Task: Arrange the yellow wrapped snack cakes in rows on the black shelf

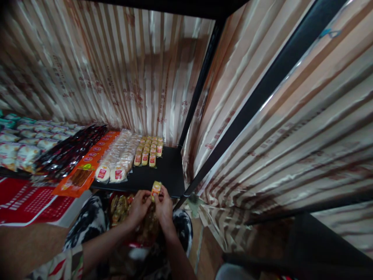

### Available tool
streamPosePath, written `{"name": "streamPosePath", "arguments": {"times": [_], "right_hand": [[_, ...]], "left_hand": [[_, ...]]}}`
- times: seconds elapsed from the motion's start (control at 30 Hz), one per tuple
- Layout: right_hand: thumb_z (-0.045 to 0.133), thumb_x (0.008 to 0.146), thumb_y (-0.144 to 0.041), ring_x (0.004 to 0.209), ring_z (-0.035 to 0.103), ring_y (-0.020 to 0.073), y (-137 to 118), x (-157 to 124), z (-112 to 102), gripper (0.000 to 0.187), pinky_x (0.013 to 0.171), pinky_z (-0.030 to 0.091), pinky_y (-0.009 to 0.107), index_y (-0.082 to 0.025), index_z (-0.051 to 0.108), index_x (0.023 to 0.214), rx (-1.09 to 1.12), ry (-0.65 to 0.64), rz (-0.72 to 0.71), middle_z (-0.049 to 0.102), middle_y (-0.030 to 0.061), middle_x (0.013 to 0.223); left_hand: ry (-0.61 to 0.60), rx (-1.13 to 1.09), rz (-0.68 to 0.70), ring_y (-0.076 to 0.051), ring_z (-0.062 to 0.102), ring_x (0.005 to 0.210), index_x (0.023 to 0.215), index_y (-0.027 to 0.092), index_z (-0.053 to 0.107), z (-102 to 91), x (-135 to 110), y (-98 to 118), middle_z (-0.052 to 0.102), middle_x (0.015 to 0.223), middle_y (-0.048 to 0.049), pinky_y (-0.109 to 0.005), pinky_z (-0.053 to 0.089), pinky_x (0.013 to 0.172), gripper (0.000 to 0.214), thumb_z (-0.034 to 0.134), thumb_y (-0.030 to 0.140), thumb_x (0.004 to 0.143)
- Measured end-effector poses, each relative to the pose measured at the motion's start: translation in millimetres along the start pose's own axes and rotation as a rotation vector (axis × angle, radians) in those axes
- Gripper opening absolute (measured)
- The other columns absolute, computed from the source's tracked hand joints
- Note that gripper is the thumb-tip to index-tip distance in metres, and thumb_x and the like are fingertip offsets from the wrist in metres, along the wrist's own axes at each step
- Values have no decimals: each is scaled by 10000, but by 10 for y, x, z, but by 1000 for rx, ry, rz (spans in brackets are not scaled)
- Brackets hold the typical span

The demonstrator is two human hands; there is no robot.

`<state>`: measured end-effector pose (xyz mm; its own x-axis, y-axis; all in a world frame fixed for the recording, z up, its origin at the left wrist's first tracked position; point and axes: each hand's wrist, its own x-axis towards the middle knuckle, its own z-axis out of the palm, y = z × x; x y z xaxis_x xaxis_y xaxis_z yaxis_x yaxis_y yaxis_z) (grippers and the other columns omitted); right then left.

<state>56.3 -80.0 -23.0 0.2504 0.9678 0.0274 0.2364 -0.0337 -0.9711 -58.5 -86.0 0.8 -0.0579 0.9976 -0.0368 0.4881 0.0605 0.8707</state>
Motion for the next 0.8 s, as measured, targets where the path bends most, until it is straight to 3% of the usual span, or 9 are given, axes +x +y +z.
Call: {"name": "streamPosePath", "arguments": {"times": [0.2,0.5,0.7,0.8], "right_hand": [[476,774,-371,887,626,180,34,368,-91,487,769,517,299,-174,499,1218,-131,97,-38,629,85,1057],[449,792,-340,838,637,166,153,1125,-58,430,749,506,300,-183,462,1192,-216,198,-6,651,74,973],[465,779,-302,851,625,174,51,1582,73,360,779,482,304,-167,509,1110,-247,206,-16,654,79,956],[476,772,-285,844,622,169,-48,1746,141,336,781,473,294,-179,530,1087,-248,188,-18,656,64,952]], "left_hand": [[-57,-40,-15,-149,548,907,912,168,599,222,339,180,583,952,-63,-254,412,863,248,411,85,772],[-69,-50,-40,-168,521,1056,1079,149,558,512,864,390,570,1126,-97,-270,374,962,330,395,98,797],[-75,-83,-31,-171,423,1208,1108,116,557,548,1178,461,492,1282,-106,-268,274,1060,354,383,100,801],[-42,-100,-24,-170,402,1232,1132,155,553,525,1311,501,499,1289,-70,-281,257,1074,360,370,127,822]]}}
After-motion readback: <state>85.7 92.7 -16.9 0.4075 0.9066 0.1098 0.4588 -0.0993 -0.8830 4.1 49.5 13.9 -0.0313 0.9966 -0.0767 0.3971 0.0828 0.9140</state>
